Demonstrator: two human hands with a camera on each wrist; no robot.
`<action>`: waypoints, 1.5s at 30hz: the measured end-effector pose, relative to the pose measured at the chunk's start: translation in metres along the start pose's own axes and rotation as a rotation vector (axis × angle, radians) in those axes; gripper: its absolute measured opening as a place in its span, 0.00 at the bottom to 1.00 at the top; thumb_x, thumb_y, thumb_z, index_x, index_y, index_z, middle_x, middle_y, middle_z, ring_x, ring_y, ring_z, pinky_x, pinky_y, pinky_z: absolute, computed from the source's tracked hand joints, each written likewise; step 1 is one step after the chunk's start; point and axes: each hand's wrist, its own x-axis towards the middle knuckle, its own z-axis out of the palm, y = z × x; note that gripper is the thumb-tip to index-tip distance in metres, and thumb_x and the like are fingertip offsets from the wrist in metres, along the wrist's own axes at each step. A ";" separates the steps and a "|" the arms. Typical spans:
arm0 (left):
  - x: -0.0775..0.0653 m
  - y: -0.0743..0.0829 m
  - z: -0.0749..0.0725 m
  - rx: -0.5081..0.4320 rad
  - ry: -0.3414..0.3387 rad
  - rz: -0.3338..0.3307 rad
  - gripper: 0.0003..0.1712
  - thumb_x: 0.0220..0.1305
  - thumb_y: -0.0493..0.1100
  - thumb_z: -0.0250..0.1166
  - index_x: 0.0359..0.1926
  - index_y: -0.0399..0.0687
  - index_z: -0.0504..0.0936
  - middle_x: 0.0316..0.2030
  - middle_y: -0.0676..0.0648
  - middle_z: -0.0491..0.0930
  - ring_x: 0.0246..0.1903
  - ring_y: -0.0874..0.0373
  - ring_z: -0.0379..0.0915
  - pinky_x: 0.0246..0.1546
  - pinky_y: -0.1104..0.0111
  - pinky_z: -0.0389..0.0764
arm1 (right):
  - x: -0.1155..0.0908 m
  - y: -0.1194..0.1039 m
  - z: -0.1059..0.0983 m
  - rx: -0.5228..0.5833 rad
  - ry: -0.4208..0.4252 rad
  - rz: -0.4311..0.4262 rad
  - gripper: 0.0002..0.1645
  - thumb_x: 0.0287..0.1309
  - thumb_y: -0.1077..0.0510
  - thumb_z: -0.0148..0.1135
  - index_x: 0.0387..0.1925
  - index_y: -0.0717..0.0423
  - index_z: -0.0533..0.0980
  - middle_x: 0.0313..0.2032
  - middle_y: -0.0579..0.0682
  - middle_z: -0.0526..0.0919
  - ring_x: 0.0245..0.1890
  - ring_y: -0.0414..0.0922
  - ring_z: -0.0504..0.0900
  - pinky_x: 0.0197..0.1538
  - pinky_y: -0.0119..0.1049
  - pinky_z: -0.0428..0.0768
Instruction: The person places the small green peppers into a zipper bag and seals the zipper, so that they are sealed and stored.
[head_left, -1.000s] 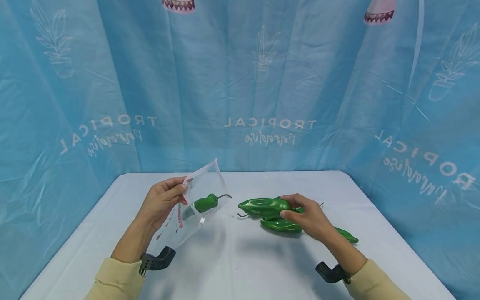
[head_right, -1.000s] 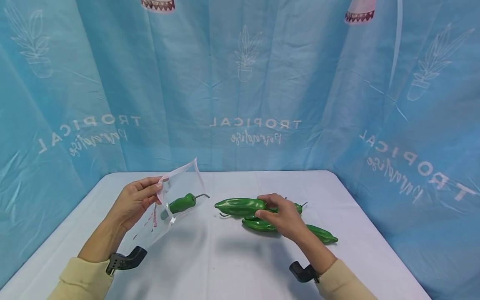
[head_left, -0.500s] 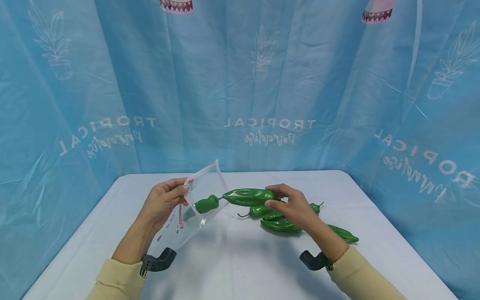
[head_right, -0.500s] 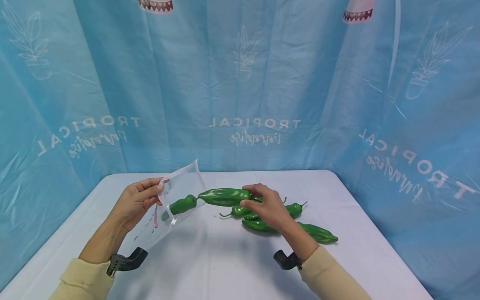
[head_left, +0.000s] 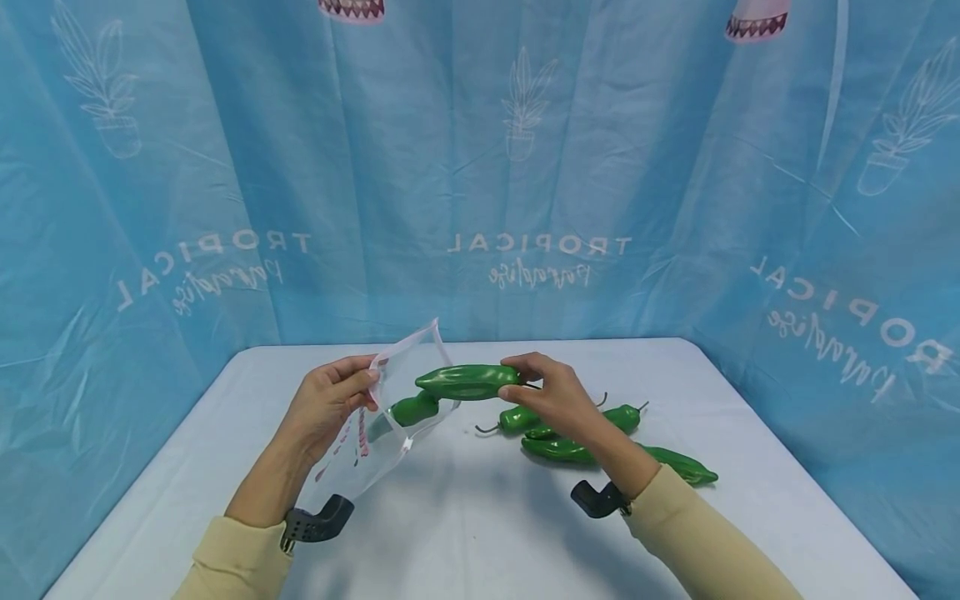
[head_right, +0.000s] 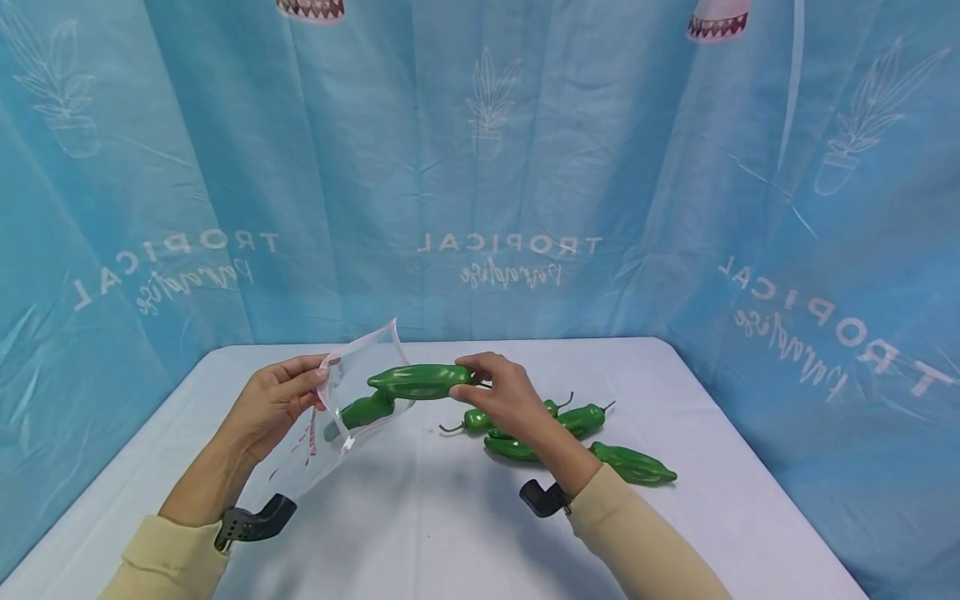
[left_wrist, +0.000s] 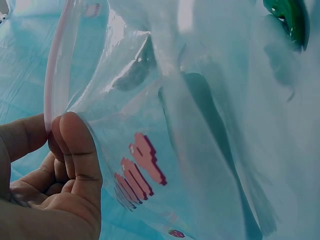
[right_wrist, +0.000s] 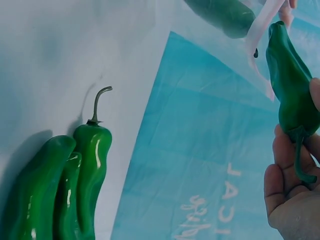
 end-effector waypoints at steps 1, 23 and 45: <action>0.000 0.000 0.000 -0.001 0.001 0.001 0.29 0.63 0.49 0.62 0.59 0.35 0.72 0.45 0.52 0.81 0.38 0.56 0.78 0.45 0.67 0.77 | 0.002 -0.001 0.001 0.003 -0.004 0.004 0.26 0.54 0.45 0.66 0.55 0.44 0.75 0.45 0.44 0.81 0.48 0.44 0.78 0.41 0.35 0.79; 0.001 0.001 0.004 -0.018 -0.015 0.002 0.29 0.63 0.49 0.62 0.59 0.35 0.71 0.44 0.53 0.80 0.35 0.61 0.77 0.43 0.70 0.79 | 0.024 -0.019 0.022 -0.044 -0.051 0.020 0.26 0.55 0.49 0.66 0.56 0.46 0.75 0.48 0.44 0.80 0.50 0.42 0.79 0.50 0.41 0.81; 0.004 0.001 0.007 -0.043 -0.033 0.004 0.28 0.63 0.47 0.62 0.59 0.33 0.71 0.42 0.52 0.80 0.31 0.62 0.76 0.43 0.70 0.78 | 0.036 -0.036 0.035 -0.151 -0.116 -0.133 0.26 0.57 0.49 0.64 0.57 0.52 0.75 0.51 0.49 0.79 0.46 0.43 0.79 0.45 0.37 0.79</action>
